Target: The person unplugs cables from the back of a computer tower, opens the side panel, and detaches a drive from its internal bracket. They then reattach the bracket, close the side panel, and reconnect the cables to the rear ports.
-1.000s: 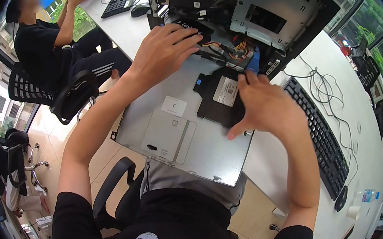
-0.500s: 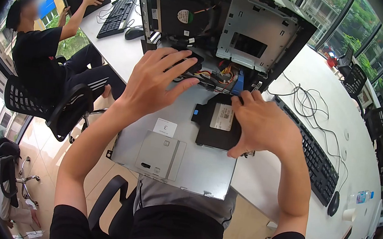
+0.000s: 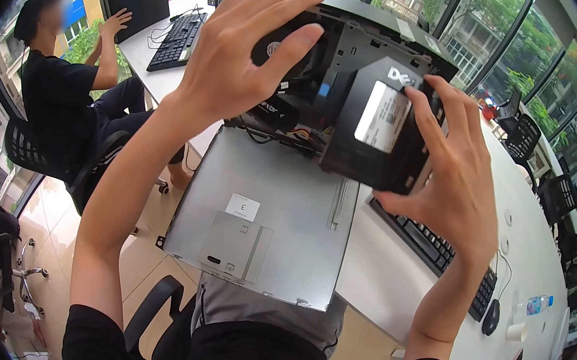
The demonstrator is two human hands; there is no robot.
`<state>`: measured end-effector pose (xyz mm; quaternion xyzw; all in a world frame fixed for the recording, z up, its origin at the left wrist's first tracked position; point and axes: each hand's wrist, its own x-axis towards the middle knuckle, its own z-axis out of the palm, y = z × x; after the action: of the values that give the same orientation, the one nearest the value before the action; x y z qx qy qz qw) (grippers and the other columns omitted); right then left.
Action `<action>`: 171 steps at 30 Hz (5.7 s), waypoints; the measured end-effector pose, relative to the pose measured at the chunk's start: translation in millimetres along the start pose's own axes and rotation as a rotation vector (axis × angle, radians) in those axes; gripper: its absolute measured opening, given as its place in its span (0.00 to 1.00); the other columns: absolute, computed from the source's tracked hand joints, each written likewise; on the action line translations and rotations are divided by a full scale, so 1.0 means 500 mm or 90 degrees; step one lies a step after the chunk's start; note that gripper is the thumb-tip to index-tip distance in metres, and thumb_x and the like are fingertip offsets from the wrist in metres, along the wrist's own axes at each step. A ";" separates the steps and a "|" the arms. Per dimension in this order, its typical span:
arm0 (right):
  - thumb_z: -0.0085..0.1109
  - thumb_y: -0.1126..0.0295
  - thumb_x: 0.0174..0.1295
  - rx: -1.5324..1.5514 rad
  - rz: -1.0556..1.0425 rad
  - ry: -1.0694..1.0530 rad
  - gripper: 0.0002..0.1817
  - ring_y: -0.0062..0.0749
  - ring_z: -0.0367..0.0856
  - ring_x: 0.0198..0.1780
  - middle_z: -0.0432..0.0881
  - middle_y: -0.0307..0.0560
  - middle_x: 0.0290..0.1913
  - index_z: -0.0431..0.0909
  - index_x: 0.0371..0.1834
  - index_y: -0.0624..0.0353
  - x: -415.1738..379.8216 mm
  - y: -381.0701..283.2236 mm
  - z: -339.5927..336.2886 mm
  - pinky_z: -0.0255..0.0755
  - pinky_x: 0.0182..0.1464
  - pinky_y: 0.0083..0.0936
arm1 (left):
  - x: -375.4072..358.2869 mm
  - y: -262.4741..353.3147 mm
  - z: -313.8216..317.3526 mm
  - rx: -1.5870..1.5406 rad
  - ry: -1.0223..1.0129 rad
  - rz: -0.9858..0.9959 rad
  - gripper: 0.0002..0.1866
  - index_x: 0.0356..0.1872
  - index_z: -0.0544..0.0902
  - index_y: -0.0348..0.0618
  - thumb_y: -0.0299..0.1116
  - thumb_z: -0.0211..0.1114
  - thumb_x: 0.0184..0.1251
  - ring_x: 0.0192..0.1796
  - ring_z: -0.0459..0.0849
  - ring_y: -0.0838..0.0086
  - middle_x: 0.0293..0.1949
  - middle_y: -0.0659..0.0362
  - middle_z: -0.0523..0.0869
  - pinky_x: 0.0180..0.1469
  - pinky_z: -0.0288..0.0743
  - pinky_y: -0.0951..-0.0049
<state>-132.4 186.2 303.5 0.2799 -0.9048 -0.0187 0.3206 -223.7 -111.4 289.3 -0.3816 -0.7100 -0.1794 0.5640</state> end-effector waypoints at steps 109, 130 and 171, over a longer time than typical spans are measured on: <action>0.63 0.67 0.79 0.388 0.218 0.521 0.13 0.26 0.93 0.49 0.96 0.46 0.51 0.94 0.55 0.59 0.031 0.084 0.128 0.83 0.52 0.25 | -0.253 0.023 0.009 0.066 -0.313 -0.006 0.28 0.64 0.86 0.45 0.35 0.81 0.63 0.60 0.85 0.58 0.60 0.57 0.88 0.61 0.81 0.60; 0.70 0.72 0.75 0.278 -0.022 0.196 0.08 0.25 0.88 0.35 0.95 0.47 0.39 0.95 0.48 0.62 0.010 0.006 0.032 0.79 0.41 0.21 | -0.332 0.278 -0.265 -0.118 -0.614 -0.090 0.35 0.70 0.83 0.57 0.50 0.83 0.60 0.70 0.81 0.54 0.69 0.58 0.82 0.72 0.79 0.47; 0.78 0.67 0.64 0.336 -0.060 0.027 0.16 0.32 0.89 0.42 0.94 0.48 0.43 0.93 0.52 0.63 -0.022 0.030 -0.049 0.79 0.55 0.30 | -0.077 0.027 -0.174 0.214 -0.234 0.029 0.23 0.60 0.90 0.42 0.50 0.71 0.77 0.50 0.89 0.62 0.47 0.53 0.94 0.54 0.81 0.65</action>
<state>-118.2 208.1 319.6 0.3960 -0.8573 0.2086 0.2542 -153.2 -175.1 277.1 -0.3245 -0.8116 0.0263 0.4850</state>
